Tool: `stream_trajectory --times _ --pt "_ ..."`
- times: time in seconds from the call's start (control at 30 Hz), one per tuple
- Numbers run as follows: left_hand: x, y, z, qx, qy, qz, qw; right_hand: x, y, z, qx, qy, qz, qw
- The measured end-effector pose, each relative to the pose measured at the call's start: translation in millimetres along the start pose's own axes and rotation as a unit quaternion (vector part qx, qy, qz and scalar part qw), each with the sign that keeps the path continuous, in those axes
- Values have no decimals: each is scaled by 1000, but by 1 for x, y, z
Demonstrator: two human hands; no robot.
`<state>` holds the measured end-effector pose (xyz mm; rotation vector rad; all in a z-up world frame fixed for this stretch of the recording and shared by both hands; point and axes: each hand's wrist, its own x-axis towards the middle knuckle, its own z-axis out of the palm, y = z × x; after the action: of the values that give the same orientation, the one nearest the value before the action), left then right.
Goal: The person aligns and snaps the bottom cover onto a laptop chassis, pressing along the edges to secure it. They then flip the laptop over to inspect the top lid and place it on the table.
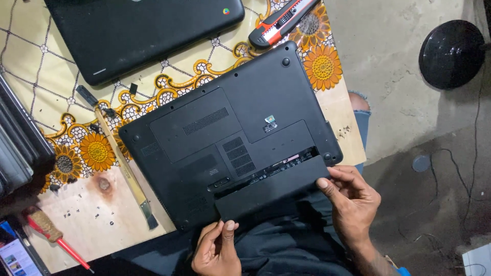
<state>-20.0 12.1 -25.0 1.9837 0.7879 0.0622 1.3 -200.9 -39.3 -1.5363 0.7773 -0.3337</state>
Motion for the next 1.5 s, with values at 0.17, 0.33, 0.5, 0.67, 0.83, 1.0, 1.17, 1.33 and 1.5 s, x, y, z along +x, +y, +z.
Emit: stream_trajectory --times 0.17,0.33,0.5,0.67,0.83,1.0,1.17,1.33,1.5 --pt "4 -5 -1 -16 -14 43 999 5 2 0 -12 -18 -19 1000" --pt "6 -5 -1 16 -8 106 994 8 0 3 -16 -15 -46 999" --pt "13 6 -1 51 0 176 983 10 -2 6 -18 -14 -52 998" --pt "15 6 -2 110 14 192 975 10 -2 9 -28 -5 -59 998" --pt "20 18 1 114 29 269 956 9 4 11 -44 14 -81 996" --pt "23 19 -1 139 24 301 943 9 11 13 -49 33 -93 994" --pt "25 18 0 133 27 329 935 10 19 15 -56 53 -121 990" --pt "25 21 2 132 30 338 931 11 12 20 -86 48 -137 986" --pt "30 31 0 127 23 355 926 12 14 20 -90 45 -157 982"
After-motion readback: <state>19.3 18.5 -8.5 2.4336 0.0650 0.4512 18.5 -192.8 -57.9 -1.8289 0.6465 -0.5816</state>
